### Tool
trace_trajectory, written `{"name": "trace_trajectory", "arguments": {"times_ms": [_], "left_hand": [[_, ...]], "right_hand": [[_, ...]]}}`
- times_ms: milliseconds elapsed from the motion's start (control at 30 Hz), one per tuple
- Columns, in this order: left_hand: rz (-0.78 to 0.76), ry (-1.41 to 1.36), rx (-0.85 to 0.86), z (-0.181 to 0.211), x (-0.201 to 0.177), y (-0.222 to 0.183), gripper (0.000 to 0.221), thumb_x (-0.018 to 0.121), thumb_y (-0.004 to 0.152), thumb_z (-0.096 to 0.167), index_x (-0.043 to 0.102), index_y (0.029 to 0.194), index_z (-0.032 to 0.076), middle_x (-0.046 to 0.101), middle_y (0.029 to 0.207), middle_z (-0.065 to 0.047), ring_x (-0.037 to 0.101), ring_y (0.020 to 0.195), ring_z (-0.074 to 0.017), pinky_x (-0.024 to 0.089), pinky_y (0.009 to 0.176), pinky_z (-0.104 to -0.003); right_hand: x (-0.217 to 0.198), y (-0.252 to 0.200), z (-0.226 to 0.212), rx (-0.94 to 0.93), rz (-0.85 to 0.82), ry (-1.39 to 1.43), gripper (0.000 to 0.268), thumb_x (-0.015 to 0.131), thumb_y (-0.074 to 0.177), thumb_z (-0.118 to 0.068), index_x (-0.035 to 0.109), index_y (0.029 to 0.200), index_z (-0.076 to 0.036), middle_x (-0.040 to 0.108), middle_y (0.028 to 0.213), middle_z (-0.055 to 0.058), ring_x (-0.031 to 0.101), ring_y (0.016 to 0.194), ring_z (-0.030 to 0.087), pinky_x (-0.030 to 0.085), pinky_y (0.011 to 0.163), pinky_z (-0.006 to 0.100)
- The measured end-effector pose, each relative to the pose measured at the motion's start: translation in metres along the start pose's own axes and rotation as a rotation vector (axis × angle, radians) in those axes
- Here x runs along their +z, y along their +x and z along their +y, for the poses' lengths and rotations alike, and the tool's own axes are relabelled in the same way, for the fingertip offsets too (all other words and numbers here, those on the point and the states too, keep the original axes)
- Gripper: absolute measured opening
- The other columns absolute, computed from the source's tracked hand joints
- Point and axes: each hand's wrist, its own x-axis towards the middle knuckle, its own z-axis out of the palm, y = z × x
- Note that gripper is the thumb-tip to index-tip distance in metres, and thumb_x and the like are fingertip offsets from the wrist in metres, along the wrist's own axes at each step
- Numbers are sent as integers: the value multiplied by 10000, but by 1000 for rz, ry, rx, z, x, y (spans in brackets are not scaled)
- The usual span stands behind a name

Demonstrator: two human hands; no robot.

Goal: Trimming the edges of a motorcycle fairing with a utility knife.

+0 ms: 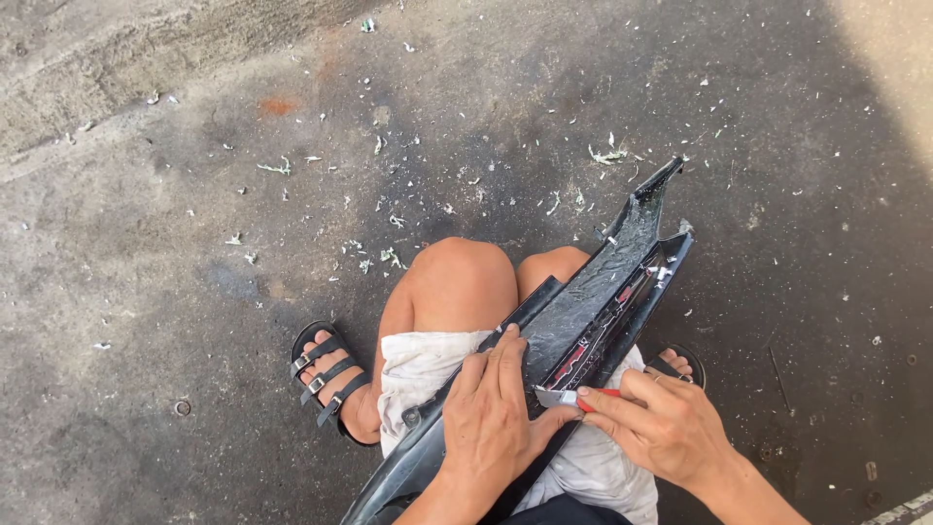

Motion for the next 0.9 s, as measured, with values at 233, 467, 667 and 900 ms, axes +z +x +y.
{"name": "trace_trajectory", "arguments": {"times_ms": [233, 467, 667, 900], "left_hand": [[49, 64, 21, 3, -1, 3, 863, 823, 768, 563, 559, 1267, -91, 642, 1243, -213, 617, 907, -302, 524, 831, -363], [-87, -103, 10, -3, -14, -2, 928, 855, 640, 476, 556, 1347, -47, 608, 1360, -237, 586, 1175, -388, 478, 977, -473], [-75, -93, 29, -4, -5, -1, 933, 870, 676, 463, 535, 1338, -104, 610, 1361, -273, 617, 1147, -361, 488, 1002, -413], [-2, 72, 72, 0, 8, 1, 902, 802, 792, 564, 560, 1297, -144, 610, 1324, -329, 621, 1057, -363, 515, 928, -402]], "right_hand": [[8, -18, -18, 232, 124, -20, 235, 818, 744, -224, 807, 975, -184, 537, 673, -56, 460, 453, 88, 412, 407, 253], [3, -20, -10, -60, 3, 15, 265, 820, 751, -262, 793, 1010, -212, 531, 686, -48, 496, 504, 110, 419, 453, 270], [-12, 7, 7, -211, -110, -59, 230, 788, 816, -306, 760, 1032, -232, 523, 724, -30, 522, 528, 133, 434, 514, 306], [-13, 10, 15, -200, -90, -159, 249, 798, 785, -325, 768, 1018, -245, 562, 776, -40, 578, 615, 120, 456, 558, 311]]}}
